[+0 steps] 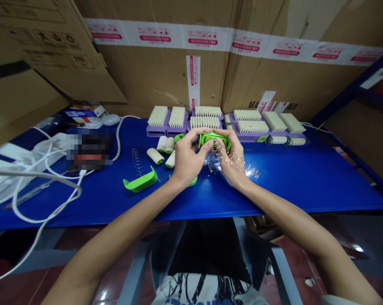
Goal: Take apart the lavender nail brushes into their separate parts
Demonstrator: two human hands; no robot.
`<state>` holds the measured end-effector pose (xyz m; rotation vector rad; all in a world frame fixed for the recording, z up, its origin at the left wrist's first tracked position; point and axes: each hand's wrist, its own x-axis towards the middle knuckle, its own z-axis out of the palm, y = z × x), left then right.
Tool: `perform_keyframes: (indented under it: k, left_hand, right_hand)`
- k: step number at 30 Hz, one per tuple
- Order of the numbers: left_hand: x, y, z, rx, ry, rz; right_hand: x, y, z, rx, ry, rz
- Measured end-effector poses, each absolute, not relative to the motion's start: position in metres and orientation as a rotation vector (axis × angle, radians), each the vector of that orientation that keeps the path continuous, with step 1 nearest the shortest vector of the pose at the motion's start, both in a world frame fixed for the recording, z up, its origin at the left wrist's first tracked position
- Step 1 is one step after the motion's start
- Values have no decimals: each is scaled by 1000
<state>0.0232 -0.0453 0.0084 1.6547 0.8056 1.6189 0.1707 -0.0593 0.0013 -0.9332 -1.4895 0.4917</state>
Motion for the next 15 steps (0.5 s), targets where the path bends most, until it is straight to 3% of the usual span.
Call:
perform_keyframes:
  k: [15]
  left_hand:
    - [33,-46,2,1630,841,1693]
  right_hand:
    - [165,-62,3,-978,-1395,530]
